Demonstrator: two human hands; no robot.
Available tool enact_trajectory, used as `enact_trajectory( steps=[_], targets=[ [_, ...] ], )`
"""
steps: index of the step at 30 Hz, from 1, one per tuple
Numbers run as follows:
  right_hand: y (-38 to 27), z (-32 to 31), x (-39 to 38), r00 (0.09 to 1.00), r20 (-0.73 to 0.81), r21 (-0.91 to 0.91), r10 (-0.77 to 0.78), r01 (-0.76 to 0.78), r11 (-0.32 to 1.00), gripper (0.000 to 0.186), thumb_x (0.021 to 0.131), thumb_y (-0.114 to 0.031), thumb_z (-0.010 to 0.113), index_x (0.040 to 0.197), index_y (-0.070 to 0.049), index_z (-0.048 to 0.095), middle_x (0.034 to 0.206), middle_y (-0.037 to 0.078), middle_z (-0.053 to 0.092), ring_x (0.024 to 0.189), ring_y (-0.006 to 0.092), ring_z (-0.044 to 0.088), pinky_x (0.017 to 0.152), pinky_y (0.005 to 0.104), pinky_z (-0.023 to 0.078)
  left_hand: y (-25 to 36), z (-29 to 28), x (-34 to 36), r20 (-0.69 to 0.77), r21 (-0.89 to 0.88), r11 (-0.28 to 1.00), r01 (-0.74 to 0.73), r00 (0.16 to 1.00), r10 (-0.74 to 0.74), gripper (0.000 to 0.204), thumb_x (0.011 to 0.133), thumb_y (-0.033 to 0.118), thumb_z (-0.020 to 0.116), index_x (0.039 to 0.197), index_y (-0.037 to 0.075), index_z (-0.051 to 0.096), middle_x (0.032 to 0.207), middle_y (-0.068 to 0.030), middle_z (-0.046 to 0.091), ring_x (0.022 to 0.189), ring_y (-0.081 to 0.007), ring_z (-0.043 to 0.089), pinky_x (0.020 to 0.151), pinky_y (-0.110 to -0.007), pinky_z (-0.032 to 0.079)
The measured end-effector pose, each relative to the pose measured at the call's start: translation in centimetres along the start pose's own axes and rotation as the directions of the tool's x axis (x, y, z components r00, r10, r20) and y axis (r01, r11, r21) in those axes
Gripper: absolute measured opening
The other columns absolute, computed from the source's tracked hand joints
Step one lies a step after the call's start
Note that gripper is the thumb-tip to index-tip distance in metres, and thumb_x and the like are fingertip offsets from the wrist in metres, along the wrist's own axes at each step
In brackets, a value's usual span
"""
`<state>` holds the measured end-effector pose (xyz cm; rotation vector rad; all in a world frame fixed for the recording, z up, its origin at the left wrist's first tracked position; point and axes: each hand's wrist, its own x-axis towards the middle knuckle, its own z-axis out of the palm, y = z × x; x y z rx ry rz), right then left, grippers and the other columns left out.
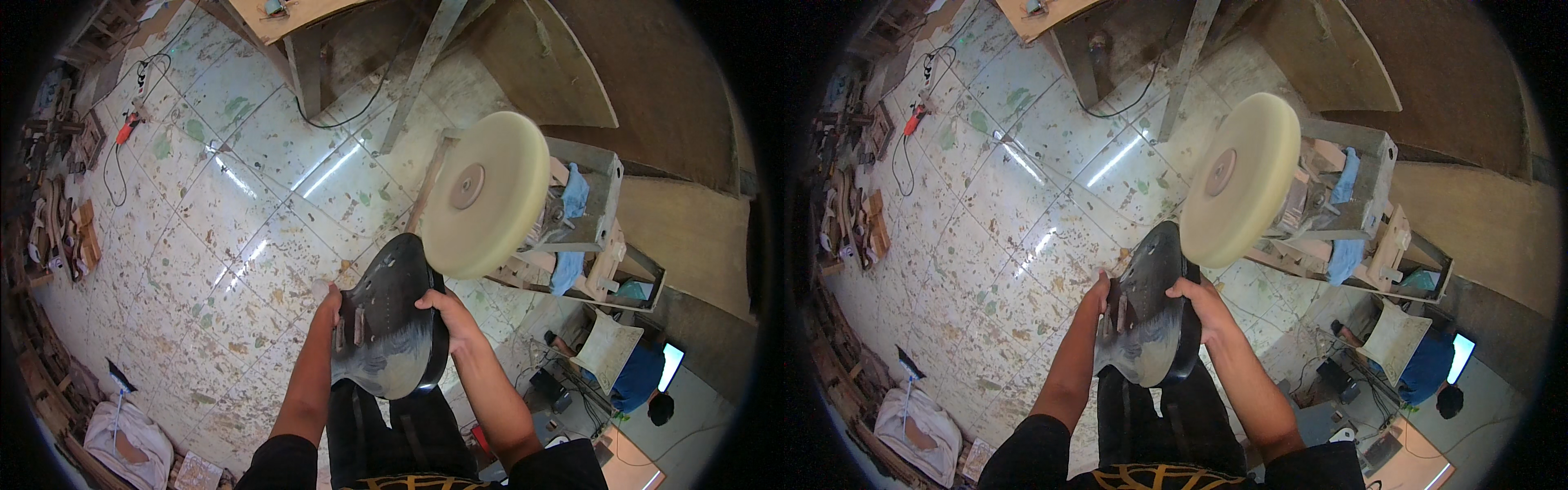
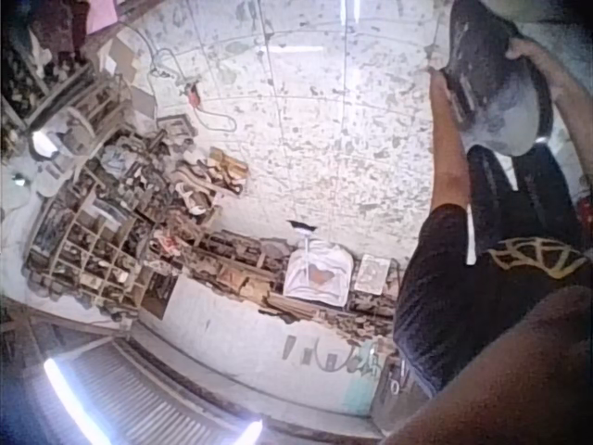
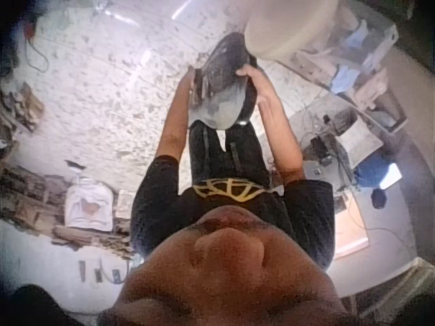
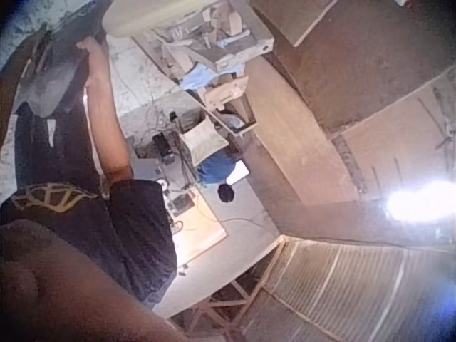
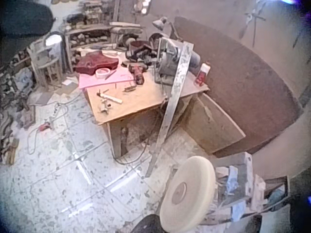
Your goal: The person holds a guitar body against a rotating polishing wheel, turning and tilting the body to buff various surfaces and edges.
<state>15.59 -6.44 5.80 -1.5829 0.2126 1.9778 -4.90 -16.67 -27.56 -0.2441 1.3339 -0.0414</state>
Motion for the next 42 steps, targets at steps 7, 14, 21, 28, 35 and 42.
enact_trajectory(
  steps=[7,14,21,28,35,42],
  targets=[
    [0.8,-0.2,-1.1,0.999,-0.019,-0.044,-0.033,0.032,0.999,0.044,0.066,-0.004,0.057,0.109,0.005,0.050,0.089,0.013,0.058,0.075,0.0247,0.062,0.068,0.0377,0.055,-0.2,-0.3,-1.0,0.053,-0.036,0.999,-0.005,0.999,0.007,0.090,0.086,0.070,0.008,0.126,-0.001,0.047,0.120,-0.0189,0.057,0.110,-0.0315,0.055,0.096,-0.043,0.040],
    [1.6,0.2,-3.3,0.999,-0.042,-0.018,-0.031,0.030,0.999,0.045,0.067,0.000,0.057,0.111,-0.002,0.047,0.089,0.008,0.053,0.077,0.0201,0.057,0.064,0.0342,0.051,-0.4,0.6,-4.2,0.037,0.024,0.999,-0.049,0.998,0.048,0.091,0.086,0.071,0.007,0.124,0.001,0.050,0.117,-0.0181,0.058,0.104,-0.0318,0.056,0.093,-0.046,0.042],
    [2.5,1.9,-6.2,0.991,0.028,-0.054,-0.132,0.134,0.990,0.057,0.066,0.001,0.058,0.122,0.000,0.043,0.101,0.009,0.055,0.089,0.0196,0.055,0.079,0.0313,0.048,-1.0,0.3,-4.3,-0.029,0.052,0.992,-0.111,0.993,0.112,0.089,0.087,0.070,0.008,0.128,0.001,0.046,0.122,-0.0181,0.055,0.105,-0.0318,0.056,0.091,-0.045,0.045],
    [3.4,2.4,-8.3,0.977,0.016,-0.123,-0.213,0.214,0.969,0.062,0.064,0.004,0.059,0.124,-0.001,0.042,0.103,0.008,0.055,0.092,0.0177,0.054,0.081,0.0292,0.046,-0.2,1.5,-6.4,0.213,-0.085,0.988,-0.126,0.967,0.142,0.079,0.090,0.064,0.012,0.145,0.007,0.019,0.147,-0.0150,0.027,0.133,-0.0250,0.030,0.108,-0.036,0.025],
    [4.2,2.9,-10.8,0.943,0.009,-0.185,-0.331,0.327,0.927,0.064,0.063,0.005,0.060,0.124,0.000,0.041,0.102,0.007,0.055,0.092,0.0159,0.054,0.081,0.0270,0.044,1.2,4.2,-9.6,0.243,-0.031,0.975,-0.221,0.944,0.222,0.083,0.088,0.068,0.012,0.146,0.008,0.014,0.148,-0.0159,0.024,0.133,-0.0262,0.031,0.107,-0.041,0.026],
    [4.5,1.9,-10.2,0.942,0.005,-0.190,-0.337,0.332,0.924,0.061,0.064,0.004,0.060,0.122,0.000,0.043,0.100,0.006,0.055,0.091,0.0154,0.054,0.081,0.0272,0.044,0.7,3.5,-6.5,0.207,0.024,0.976,-0.217,0.956,0.207,0.084,0.087,0.069,0.010,0.146,0.009,0.015,0.147,-0.0152,0.026,0.132,-0.0279,0.032,0.106,-0.044,0.027]
  ],
)
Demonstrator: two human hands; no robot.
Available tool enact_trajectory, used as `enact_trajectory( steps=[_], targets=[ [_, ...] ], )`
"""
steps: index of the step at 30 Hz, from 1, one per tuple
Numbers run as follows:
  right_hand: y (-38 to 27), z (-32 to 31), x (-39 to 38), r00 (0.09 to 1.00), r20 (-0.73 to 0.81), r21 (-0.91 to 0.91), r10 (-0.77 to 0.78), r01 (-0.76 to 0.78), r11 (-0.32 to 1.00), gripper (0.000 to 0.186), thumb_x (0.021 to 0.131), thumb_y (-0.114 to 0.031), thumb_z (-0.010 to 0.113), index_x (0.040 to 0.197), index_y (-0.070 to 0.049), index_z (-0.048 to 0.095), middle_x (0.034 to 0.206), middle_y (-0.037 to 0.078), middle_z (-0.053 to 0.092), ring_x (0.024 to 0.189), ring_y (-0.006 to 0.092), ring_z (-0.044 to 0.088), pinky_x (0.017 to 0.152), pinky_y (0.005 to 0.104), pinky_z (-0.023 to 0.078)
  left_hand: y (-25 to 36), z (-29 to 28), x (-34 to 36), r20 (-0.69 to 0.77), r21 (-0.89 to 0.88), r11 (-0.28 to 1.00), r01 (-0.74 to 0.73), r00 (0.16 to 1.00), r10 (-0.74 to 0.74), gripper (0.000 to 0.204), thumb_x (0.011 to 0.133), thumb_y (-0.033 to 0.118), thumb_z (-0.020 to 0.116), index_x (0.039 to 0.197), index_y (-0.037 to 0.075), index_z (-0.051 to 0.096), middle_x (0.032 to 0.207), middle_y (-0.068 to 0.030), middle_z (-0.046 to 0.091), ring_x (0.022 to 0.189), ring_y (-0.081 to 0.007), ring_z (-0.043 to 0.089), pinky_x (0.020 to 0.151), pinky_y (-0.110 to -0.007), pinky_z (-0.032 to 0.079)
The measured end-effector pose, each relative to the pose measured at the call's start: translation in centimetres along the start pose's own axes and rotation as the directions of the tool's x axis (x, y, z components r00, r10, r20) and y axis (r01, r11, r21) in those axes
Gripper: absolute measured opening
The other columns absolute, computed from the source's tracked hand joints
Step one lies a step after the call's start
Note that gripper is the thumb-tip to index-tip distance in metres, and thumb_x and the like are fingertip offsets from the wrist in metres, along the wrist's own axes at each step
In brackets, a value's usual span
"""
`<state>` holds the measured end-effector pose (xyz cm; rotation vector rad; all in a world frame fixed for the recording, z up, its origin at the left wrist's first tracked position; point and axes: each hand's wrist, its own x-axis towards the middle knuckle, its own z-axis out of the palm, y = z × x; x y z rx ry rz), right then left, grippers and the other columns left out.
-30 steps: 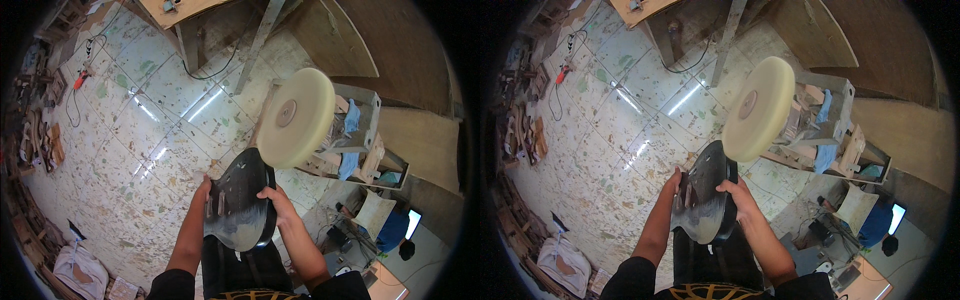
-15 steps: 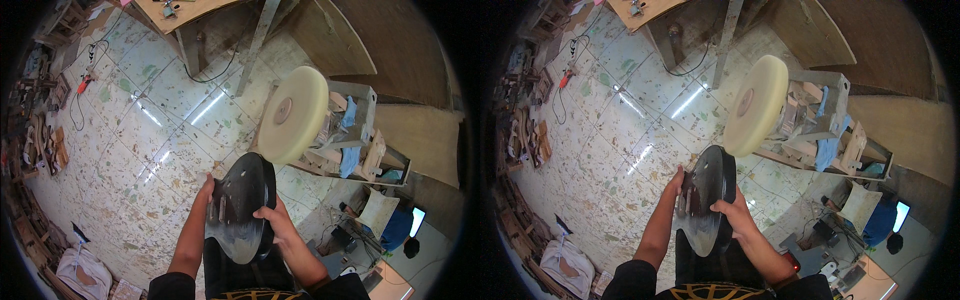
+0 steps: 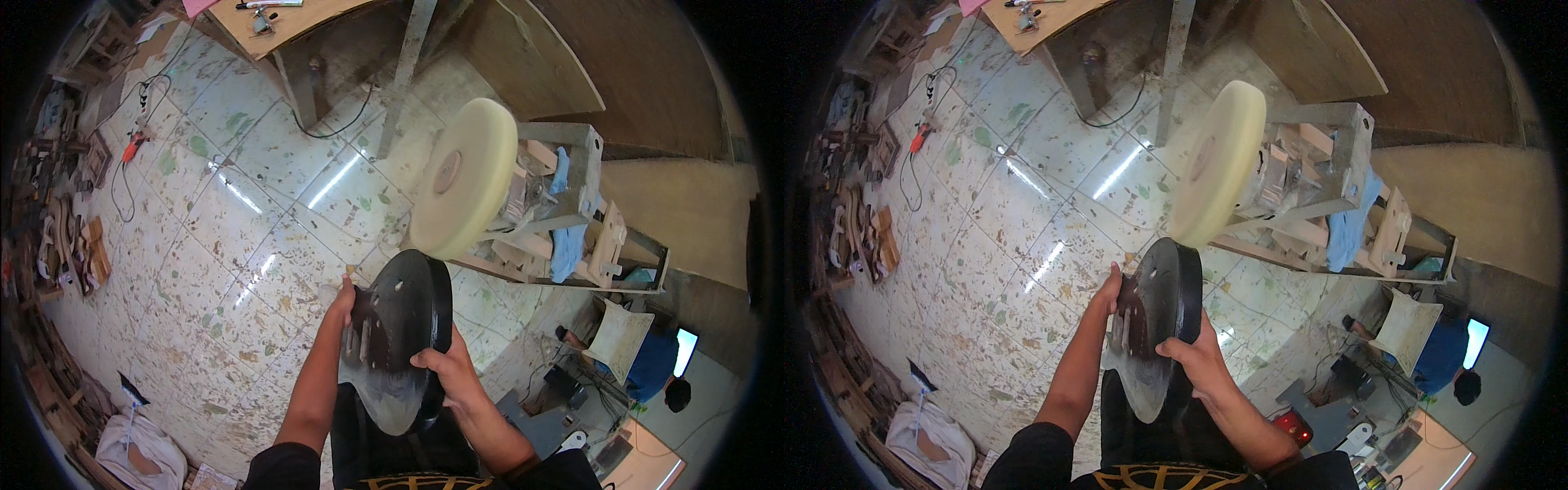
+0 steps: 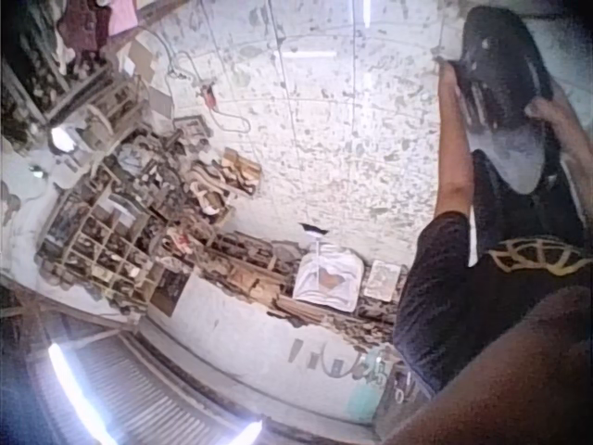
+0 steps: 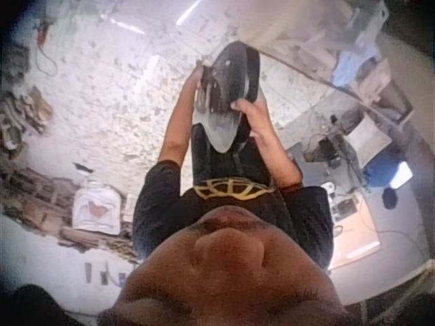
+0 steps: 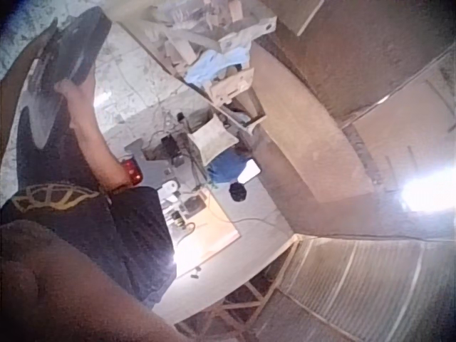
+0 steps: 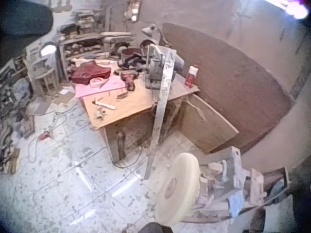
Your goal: The person holds a guitar body against a rotating polishing wheel, turning and tilting the body to buff various surfaces and edges.
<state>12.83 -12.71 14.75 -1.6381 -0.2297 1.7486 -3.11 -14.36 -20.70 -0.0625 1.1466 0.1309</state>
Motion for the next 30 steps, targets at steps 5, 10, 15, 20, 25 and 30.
enact_trajectory(
  steps=[5,10,15,20,25,30],
  targets=[
    [0.7,-0.8,1.3,0.999,-0.029,0.016,0.043,-0.043,0.999,0.057,0.065,0.003,0.059,0.120,0.001,0.044,0.101,0.007,0.055,0.090,0.0163,0.053,0.081,0.0276,0.044,0.5,1.3,-1.5,0.046,-0.022,0.999,0.034,0.998,-0.033,0.083,0.088,0.068,0.010,0.145,0.009,0.018,0.147,-0.0147,0.026,0.133,-0.0273,0.031,0.106,-0.042,0.027],
    [1.1,-1.1,2.4,0.999,0.018,0.054,0.047,-0.048,0.997,0.056,0.066,0.001,0.058,0.120,0.001,0.044,0.101,0.008,0.055,0.090,0.0176,0.054,0.081,0.0287,0.044,-0.3,-0.7,0.5,-0.019,-0.020,0.994,0.105,0.994,-0.106,0.078,0.090,0.065,0.009,0.145,0.010,0.021,0.147,-0.0135,0.027,0.133,-0.0258,0.030,0.106,-0.039,0.027],
    [0.4,-1.0,3.7,0.993,0.035,0.103,0.115,-0.118,0.988,0.055,0.067,0.001,0.057,0.120,0.001,0.043,0.101,0.009,0.055,0.089,0.0187,0.054,0.078,0.0308,0.047,-1.0,-1.7,1.6,-0.007,-0.035,0.997,0.073,0.997,-0.073,0.076,0.091,0.062,0.010,0.145,0.009,0.020,0.148,-0.0117,0.026,0.135,-0.0253,0.028,0.108,-0.038,0.024],
    [0.8,-1.7,5.6,0.990,0.023,0.092,0.138,-0.139,0.986,0.054,0.067,0.001,0.057,0.119,0.001,0.044,0.099,0.009,0.055,0.087,0.0186,0.055,0.076,0.0314,0.048,-0.6,-0.8,1.4,-0.092,0.019,0.996,0.088,0.992,-0.085,0.078,0.091,0.064,0.010,0.141,0.007,0.028,0.140,-0.0142,0.036,0.126,-0.0268,0.038,0.103,-0.040,0.030],
    [0.3,0.0,6.5,0.985,0.074,0.053,0.155,-0.159,0.986,0.052,0.067,0.001,0.057,0.118,0.001,0.044,0.095,0.008,0.055,0.085,0.0184,0.055,0.075,0.0309,0.048,-1.9,-5.0,3.6,-0.057,-0.128,0.990,0.066,0.996,-0.074,0.079,0.091,0.062,0.012,0.145,0.005,0.016,0.151,-0.0124,0.017,0.139,-0.0237,0.018,0.110,-0.037,0.016],
    [0.3,-0.7,7.9,0.979,0.051,0.072,0.196,-0.199,0.977,0.052,0.066,0.000,0.058,0.117,0.000,0.045,0.094,0.008,0.055,0.084,0.0188,0.055,0.074,0.0307,0.049,0.7,-1.5,0.7,-0.143,-0.031,0.996,0.084,0.986,-0.087,0.081,0.090,0.065,0.011,0.138,0.003,0.033,0.134,-0.0184,0.045,0.119,-0.0310,0.048,0.099,-0.045,0.038]
  ],
)
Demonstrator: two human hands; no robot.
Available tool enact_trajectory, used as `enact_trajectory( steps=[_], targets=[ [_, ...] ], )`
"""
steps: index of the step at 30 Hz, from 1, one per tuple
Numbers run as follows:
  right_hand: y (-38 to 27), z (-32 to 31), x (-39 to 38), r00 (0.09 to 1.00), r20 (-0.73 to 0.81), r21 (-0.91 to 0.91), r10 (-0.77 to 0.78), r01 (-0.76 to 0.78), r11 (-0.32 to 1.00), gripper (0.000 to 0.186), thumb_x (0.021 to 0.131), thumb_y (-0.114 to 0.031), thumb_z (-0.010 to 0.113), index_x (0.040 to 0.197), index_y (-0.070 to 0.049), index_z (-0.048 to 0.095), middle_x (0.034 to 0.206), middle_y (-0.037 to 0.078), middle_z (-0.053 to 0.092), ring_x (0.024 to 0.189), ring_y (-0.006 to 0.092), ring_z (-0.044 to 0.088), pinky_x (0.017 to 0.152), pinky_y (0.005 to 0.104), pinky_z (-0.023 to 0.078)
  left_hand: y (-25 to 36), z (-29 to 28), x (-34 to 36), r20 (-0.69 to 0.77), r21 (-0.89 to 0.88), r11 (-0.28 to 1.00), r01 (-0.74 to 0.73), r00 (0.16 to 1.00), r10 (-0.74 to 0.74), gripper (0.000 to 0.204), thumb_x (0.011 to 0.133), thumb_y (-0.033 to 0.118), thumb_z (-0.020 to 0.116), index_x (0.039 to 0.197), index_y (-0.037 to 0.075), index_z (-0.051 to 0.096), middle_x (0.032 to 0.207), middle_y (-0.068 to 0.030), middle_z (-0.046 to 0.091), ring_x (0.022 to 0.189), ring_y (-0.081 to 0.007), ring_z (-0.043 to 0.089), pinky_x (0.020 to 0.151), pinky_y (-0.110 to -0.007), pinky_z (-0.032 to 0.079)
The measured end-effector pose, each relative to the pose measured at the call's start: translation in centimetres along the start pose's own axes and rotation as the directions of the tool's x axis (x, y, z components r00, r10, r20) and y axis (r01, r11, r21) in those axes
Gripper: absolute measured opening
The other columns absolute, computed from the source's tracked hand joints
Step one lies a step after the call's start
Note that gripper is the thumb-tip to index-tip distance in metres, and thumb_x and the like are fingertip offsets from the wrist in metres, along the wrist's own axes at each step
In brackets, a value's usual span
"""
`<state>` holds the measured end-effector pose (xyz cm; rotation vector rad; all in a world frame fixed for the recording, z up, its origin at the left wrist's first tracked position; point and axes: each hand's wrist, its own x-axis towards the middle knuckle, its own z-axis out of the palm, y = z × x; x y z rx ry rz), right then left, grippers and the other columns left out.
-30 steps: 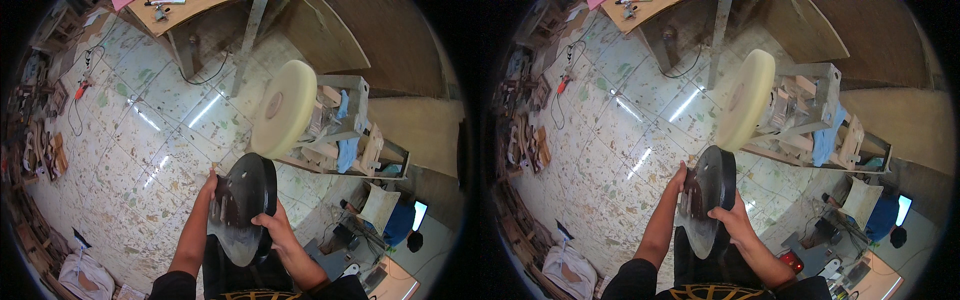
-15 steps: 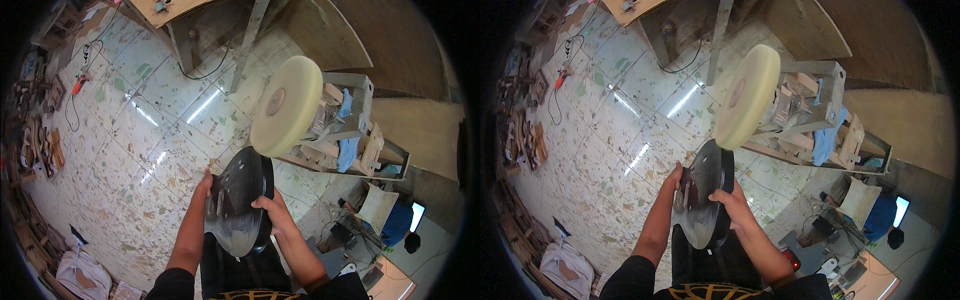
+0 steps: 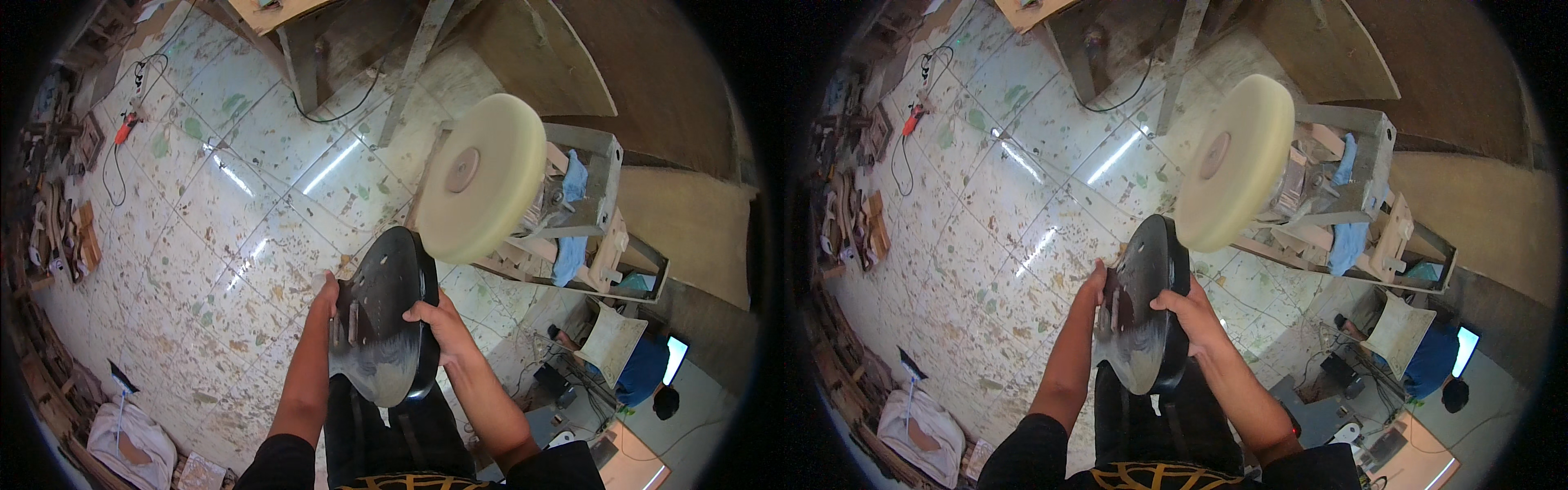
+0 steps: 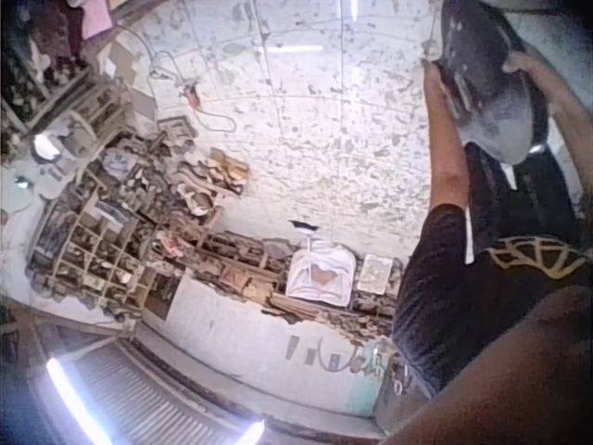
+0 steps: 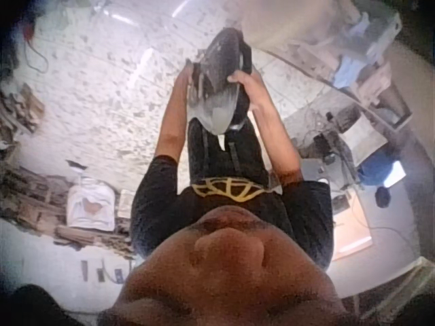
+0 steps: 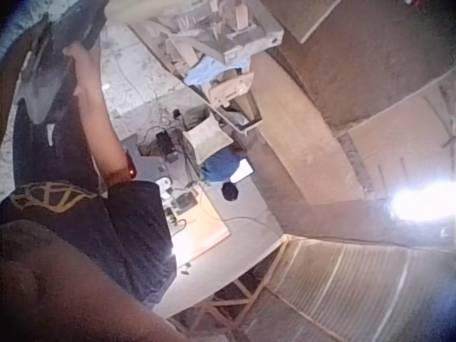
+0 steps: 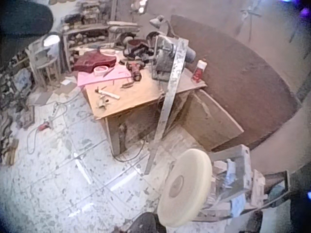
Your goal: The person holds a guitar body against a rotating polishing wheel, turning and tilting the body to buff various surfaces and edges.
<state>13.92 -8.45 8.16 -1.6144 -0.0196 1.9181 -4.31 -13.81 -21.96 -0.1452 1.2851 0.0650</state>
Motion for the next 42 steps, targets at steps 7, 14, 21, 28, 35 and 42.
enact_trajectory(
  steps=[7,14,21,28,35,42],
  targets=[
    [-0.1,1.4,-0.3,1.000,0.018,-0.002,-0.023,0.023,1.000,0.055,0.066,0.000,0.058,0.119,0.000,0.044,0.098,0.009,0.055,0.087,0.0194,0.055,0.076,0.0315,0.048,0.4,-1.1,-0.2,-0.007,-0.044,0.997,-0.070,0.998,0.070,0.082,0.090,0.064,0.011,0.137,0.001,0.033,0.134,-0.0187,0.044,0.119,-0.0309,0.047,0.100,-0.044,0.038],
    [1.1,1.3,-1.7,0.996,0.022,-0.006,-0.084,0.084,0.996,0.059,0.065,0.001,0.058,0.122,0.001,0.042,0.104,0.010,0.055,0.092,0.0198,0.055,0.081,0.0319,0.047,-0.2,-2.0,1.6,0.024,-0.001,0.999,-0.032,0.999,0.032,0.082,0.089,0.066,0.011,0.142,0.004,0.022,0.143,-0.0164,0.029,0.129,-0.0279,0.033,0.105,-0.043,0.027],
    [1.6,0.9,-3.8,0.992,-0.063,-0.005,-0.109,0.109,0.994,0.061,0.064,0.004,0.059,0.123,0.000,0.041,0.103,0.009,0.055,0.091,0.0182,0.056,0.082,0.0300,0.046,-0.2,0.0,0.6,0.202,-0.039,0.997,-0.068,0.977,0.074,0.078,0.091,0.062,0.011,0.145,0.006,0.017,0.147,-0.0154,0.026,0.132,-0.0272,0.033,0.107,-0.038,0.025],
    [2.5,1.0,-5.7,0.981,-0.062,-0.078,-0.184,0.179,0.981,0.065,0.063,0.005,0.062,0.124,0.000,0.040,0.103,0.008,0.055,0.093,0.0171,0.055,0.083,0.0290,0.045,0.6,2.1,-0.8,0.163,0.043,0.989,-0.140,0.978,0.131,0.078,0.092,0.062,0.014,0.144,0.004,0.017,0.143,-0.0159,0.032,0.124,-0.0280,0.042,0.104,-0.038,0.032],
    [3.0,1.1,-7.3,0.964,-0.072,-0.128,-0.257,0.247,0.961,0.068,0.062,0.004,0.062,0.126,-0.001,0.037,0.107,0.007,0.052,0.098,0.0169,0.052,0.086,0.0284,0.043,0.7,2.4,0.9,0.065,0.039,0.979,-0.202,0.978,0.200,0.081,0.088,0.069,0.016,0.132,0.007,0.042,0.118,-0.0148,0.056,0.102,-0.0260,0.057,0.082,-0.041,0.050],
    [4.6,0.1,-7.9,0.912,-0.103,-0.276,-0.397,0.357,0.893,0.067,0.061,0.004,0.062,0.124,-0.001,0.039,0.107,0.008,0.053,0.097,0.0175,0.052,0.087,0.0288,0.042,3.7,5.9,-4.3,0.173,0.087,0.986,-0.145,0.976,0.128,0.086,0.089,0.067,0.017,0.145,0.002,0.012,0.145,-0.0189,0.028,0.125,-0.0284,0.042,0.100,-0.042,0.038]
  ],
)
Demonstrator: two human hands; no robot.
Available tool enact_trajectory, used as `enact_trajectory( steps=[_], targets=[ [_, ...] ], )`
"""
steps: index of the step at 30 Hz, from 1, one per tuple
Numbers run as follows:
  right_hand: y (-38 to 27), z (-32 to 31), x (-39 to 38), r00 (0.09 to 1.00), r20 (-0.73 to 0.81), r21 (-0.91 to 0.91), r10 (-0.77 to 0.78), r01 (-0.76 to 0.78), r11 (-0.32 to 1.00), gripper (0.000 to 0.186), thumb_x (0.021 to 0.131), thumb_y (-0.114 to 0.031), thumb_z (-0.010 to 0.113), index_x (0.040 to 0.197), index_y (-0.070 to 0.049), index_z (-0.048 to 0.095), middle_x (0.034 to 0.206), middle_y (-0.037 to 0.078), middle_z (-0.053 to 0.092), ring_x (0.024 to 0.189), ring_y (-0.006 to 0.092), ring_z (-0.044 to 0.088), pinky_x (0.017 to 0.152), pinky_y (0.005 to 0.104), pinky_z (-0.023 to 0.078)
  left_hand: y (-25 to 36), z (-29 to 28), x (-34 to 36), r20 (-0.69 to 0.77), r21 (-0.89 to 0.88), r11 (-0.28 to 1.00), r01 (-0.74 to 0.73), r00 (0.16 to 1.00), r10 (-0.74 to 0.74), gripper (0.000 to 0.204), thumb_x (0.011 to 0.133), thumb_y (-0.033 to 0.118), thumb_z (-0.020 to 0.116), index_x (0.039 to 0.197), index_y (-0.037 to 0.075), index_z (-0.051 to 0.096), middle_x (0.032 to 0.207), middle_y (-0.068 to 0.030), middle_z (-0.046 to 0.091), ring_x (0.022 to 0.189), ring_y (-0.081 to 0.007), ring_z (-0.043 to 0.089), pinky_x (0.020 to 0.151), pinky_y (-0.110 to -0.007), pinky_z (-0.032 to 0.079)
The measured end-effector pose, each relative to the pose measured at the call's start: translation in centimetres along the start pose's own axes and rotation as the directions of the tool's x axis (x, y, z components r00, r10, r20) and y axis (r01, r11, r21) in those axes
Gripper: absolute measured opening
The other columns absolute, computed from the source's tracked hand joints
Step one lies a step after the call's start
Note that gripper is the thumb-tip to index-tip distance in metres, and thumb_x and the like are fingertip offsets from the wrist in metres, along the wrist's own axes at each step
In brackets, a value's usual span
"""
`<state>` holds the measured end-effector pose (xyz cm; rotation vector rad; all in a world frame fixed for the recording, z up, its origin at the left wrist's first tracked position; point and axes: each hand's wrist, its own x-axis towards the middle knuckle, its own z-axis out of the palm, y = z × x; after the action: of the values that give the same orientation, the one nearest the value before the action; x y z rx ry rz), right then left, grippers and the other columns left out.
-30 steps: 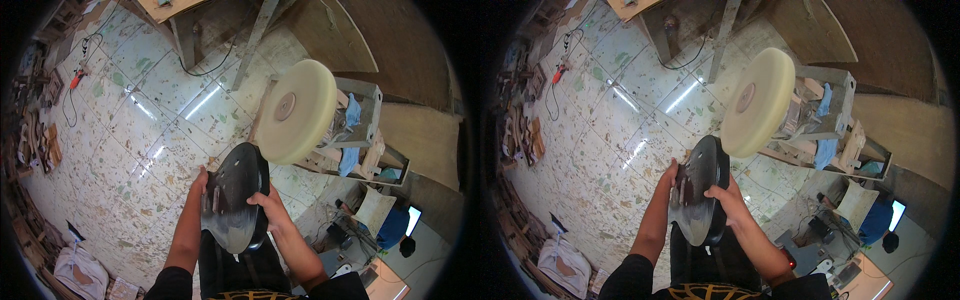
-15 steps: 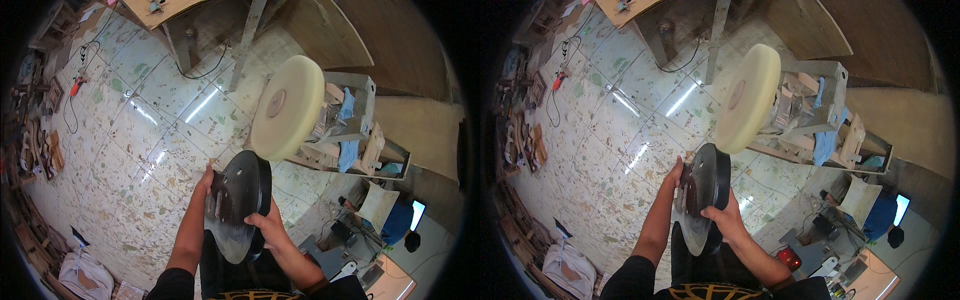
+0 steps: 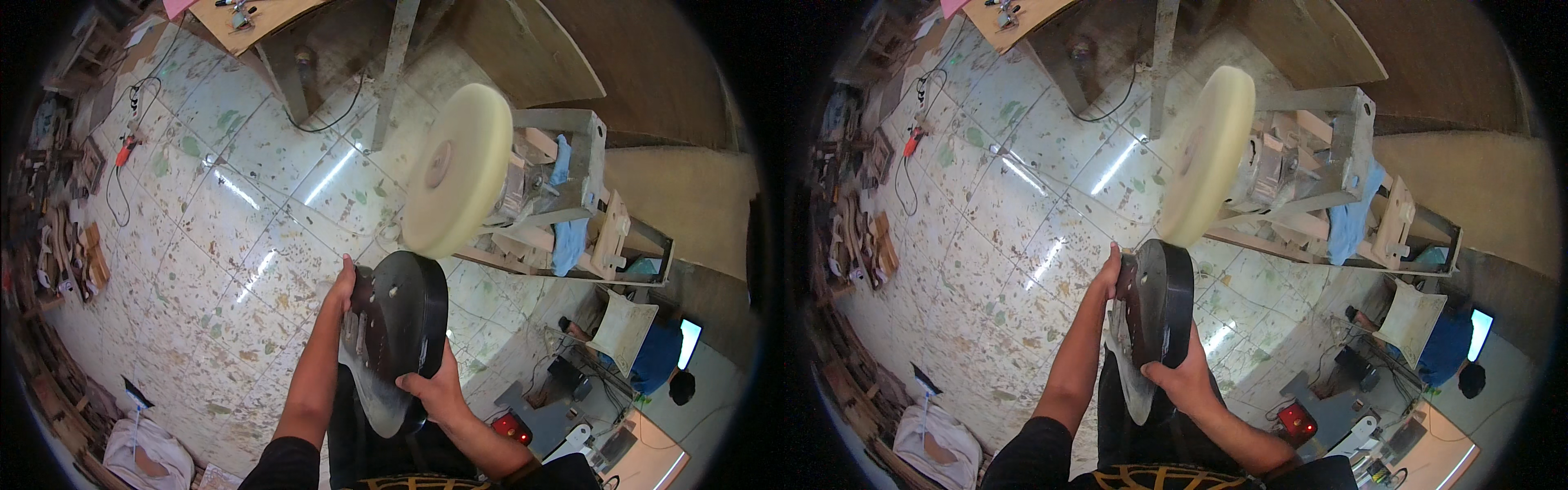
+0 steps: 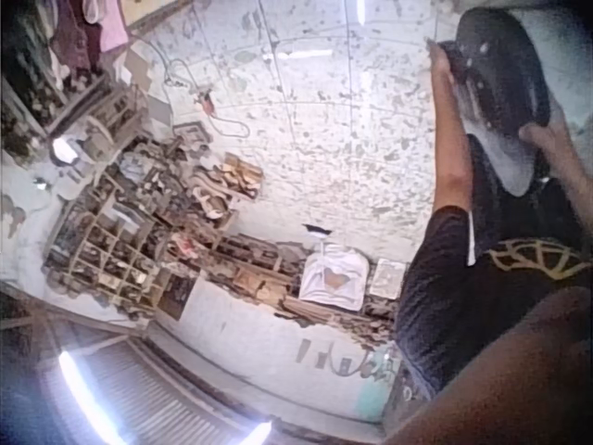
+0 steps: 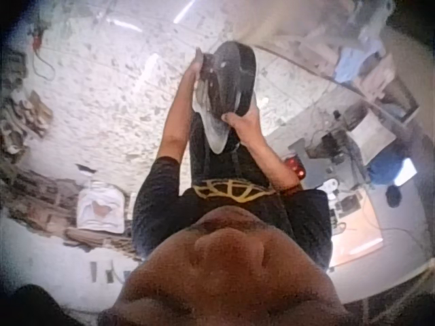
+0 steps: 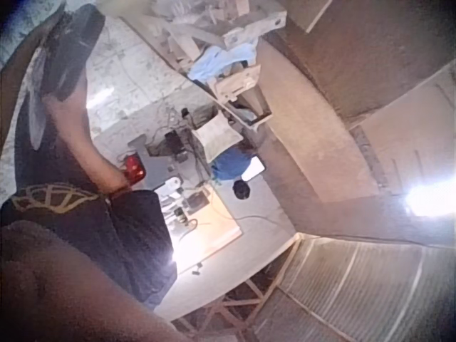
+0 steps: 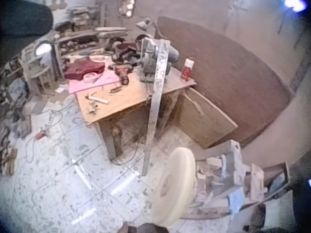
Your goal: The person holds a guitar body against a rotating polishing wheel, turning and tilting the body to buff various surfaces and edges.
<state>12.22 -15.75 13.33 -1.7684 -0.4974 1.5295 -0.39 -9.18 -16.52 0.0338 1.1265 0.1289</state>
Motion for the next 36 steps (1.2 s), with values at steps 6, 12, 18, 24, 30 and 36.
enact_trajectory(
  steps=[6,12,18,24,30,36],
  targets=[
    [-1.2,-0.5,0.1,0.979,0.055,0.201,0.194,-0.202,0.959,0.070,0.060,0.006,0.061,0.126,-0.001,0.037,0.108,0.008,0.053,0.099,0.0174,0.052,0.088,0.0296,0.042,-1.7,-2.0,1.9,-0.116,0.038,0.999,-0.022,0.993,0.026,0.089,0.088,0.069,0.019,0.141,-0.001,0.020,0.137,-0.0203,0.038,0.118,-0.0274,0.048,0.094,-0.040,0.044],
    [2.6,-1.7,-3.1,0.989,0.150,-0.136,-0.013,0.033,0.990,0.086,0.062,-0.005,0.070,0.136,0.003,0.027,0.123,0.014,0.046,0.115,0.0238,0.045,0.100,0.0336,0.034,1.0,1.3,-3.6,-0.115,-0.024,0.994,-0.104,0.988,0.100,0.094,0.083,0.075,0.024,0.135,-0.002,0.032,0.128,-0.0209,0.046,0.109,-0.0267,0.053,0.086,-0.041,0.048],
    [2.8,-2.3,-6.0,0.909,0.397,-0.227,-0.129,0.234,0.945,0.096,0.061,-0.008,0.071,0.142,0.002,0.020,0.128,0.016,0.045,0.119,0.0208,0.045,0.099,0.0309,0.034,4.3,1.0,-10.0,-0.331,-0.212,0.906,-0.367,0.899,0.287,0.089,0.070,0.086,0.031,0.100,0.005,0.052,0.060,-0.0078,0.053,0.050,-0.0190,0.053,0.046,-0.032,0.045],
    [1.2,-3.1,-7.1,0.736,0.642,-0.140,-0.215,0.389,0.911,0.095,0.058,-0.005,0.071,0.142,-0.002,0.026,0.140,0.019,0.038,0.127,0.0231,0.042,0.101,0.0296,0.033,11.0,1.6,-24.1,-0.340,-0.240,0.779,-0.580,0.801,0.492,0.068,0.079,0.068,0.047,0.097,0.002,0.051,0.056,-0.0114,0.054,0.047,-0.0240,0.054,0.048,-0.034,0.046],
    [-3.4,-2.7,-9.0,0.588,0.756,-0.199,-0.289,0.627,0.753,0.098,0.058,0.000,0.073,0.143,-0.010,0.025,0.144,0.019,0.033,0.130,0.0328,0.037,0.103,0.0328,0.034,13.5,5.4,-38.3,-0.318,-0.185,0.443,-0.877,0.480,0.817,0.051,0.085,0.054,0.046,0.087,0.003,0.052,0.055,-0.0145,0.055,0.047,-0.0249,0.056,0.047,-0.034,0.046],
    [-14.5,-5.1,-8.6,0.625,0.774,-0.183,-0.099,0.371,0.910,0.088,0.073,-0.020,0.075,0.141,0.000,0.024,0.142,0.018,0.036,0.131,0.0285,0.037,0.106,0.0400,0.031,12.2,11.6,-47.8,-0.088,0.210,0.070,-0.975,0.052,0.995,0.039,0.089,0.043,0.049,0.086,0.004,0.055,0.060,-0.0094,0.058,0.050,-0.0184,0.056,0.050,-0.029,0.046]
  ],
)
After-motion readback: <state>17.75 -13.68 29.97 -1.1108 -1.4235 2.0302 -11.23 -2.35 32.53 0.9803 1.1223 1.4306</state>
